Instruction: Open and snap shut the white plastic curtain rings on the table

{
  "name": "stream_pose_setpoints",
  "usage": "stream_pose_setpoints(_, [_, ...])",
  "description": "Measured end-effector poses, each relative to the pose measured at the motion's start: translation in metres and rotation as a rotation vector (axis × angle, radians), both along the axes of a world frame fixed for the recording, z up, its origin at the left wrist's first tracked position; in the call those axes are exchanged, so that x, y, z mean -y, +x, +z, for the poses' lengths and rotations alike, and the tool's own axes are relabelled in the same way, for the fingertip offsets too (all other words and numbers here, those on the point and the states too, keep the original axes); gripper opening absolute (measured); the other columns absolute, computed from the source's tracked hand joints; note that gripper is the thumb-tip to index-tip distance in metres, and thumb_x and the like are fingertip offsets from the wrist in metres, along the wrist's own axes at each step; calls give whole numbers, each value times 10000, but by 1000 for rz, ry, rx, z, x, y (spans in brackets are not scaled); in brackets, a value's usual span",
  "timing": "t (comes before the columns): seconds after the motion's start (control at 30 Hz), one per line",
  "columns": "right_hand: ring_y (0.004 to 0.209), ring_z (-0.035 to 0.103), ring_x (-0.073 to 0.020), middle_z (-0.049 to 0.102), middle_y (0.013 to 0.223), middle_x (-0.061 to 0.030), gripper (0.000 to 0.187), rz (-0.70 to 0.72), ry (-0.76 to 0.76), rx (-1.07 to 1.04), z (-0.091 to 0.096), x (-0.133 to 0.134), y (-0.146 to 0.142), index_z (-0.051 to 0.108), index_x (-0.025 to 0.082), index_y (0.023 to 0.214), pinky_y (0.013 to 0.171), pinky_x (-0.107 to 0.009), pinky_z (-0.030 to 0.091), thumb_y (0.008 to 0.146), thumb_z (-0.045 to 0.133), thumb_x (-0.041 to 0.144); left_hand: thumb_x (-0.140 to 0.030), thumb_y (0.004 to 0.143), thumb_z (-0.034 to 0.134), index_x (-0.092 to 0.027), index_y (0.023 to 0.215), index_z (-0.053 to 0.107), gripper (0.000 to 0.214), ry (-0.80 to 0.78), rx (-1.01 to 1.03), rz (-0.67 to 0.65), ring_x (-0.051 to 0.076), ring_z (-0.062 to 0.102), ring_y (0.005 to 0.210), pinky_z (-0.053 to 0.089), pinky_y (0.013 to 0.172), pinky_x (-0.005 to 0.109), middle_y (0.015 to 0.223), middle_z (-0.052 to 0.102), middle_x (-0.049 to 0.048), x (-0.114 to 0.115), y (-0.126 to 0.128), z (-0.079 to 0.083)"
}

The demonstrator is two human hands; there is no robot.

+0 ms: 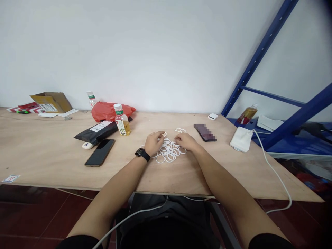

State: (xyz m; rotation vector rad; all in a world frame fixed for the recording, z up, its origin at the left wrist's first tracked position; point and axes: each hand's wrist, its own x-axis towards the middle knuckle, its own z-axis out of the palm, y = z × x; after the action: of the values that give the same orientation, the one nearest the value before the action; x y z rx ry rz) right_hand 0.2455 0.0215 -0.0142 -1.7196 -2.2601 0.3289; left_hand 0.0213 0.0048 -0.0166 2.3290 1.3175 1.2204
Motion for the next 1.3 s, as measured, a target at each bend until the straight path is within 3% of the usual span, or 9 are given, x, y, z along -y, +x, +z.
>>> stream_pose_setpoints(0.17, [705, 623, -130, 718, 798, -13, 104, -30, 13, -120, -2, 1, -4, 692, 203, 823, 595, -214, 385, 799, 627, 280, -248, 884, 545, -210, 1035, 700, 220, 3, -20, -14, 185, 653, 888, 505, 864, 341, 978, 734, 40, 1, 0, 1])
stream_pose_setpoints(0.37, [616, 578, -124, 653, 704, 3, 177, -8, 156, -607, -3, 5, -20, 634, 184, 768, 571, -232, 432, 756, 669, 358, -360, 872, 603, -197, 1075, 682, 273, 48, -2, -76, 208, 639, 951, 484, 900, 375, 1003, 715, 67, 2, 1, 3])
stream_pose_setpoints(0.5, [591, 569, -125, 634, 665, -2, 317, 25, 72, -950, -1, 11, -35, 627, 172, 774, 528, -230, 436, 690, 735, 457, -413, 835, 650, -210, 1105, 675, 338, 69, -10, -111, 224, 626, 1006, 477, 913, 382, 1063, 701, 77, 4, 1, 5])
stream_pose_setpoints(0.6, [596, 583, -127, 653, 682, -11, 370, 74, -53, -1094, 2, 18, -44, 648, 170, 818, 516, -228, 445, 643, 777, 469, -374, 843, 646, -221, 1073, 688, 279, 70, -21, -136, 214, 637, 981, 481, 901, 374, 1046, 711, 62, 4, 2, 5])
stream_pose_setpoints(0.73, [606, 592, -116, 675, 735, -9, 372, 129, -159, -1174, 7, 23, -47, 686, 179, 869, 554, -239, 486, 629, 792, 443, -321, 872, 614, -217, 975, 708, 174, 82, -3, -127, 201, 655, 932, 489, 874, 364, 992, 730, 50, 3, 2, 4])
stream_pose_setpoints(0.93, [550, 570, -97, 658, 677, 8, 354, 105, -129, -1203, 5, 19, -45, 693, 169, 802, 556, -241, 498, 602, 814, 435, -313, 854, 646, -208, 980, 695, 171, 145, 78, -49, 199, 637, 987, 474, 920, 376, 1037, 716, 60, 2, 0, 5])
stream_pose_setpoints(1.3, [556, 578, -112, 651, 662, 5, 383, 125, -105, -1173, 7, 21, -44, 665, 176, 743, 571, -260, 508, 580, 822, 485, -299, 879, 600, -212, 862, 702, 135, 118, 81, -141, 193, 630, 940, 469, 903, 390, 938, 708, 59, 6, 1, 10])
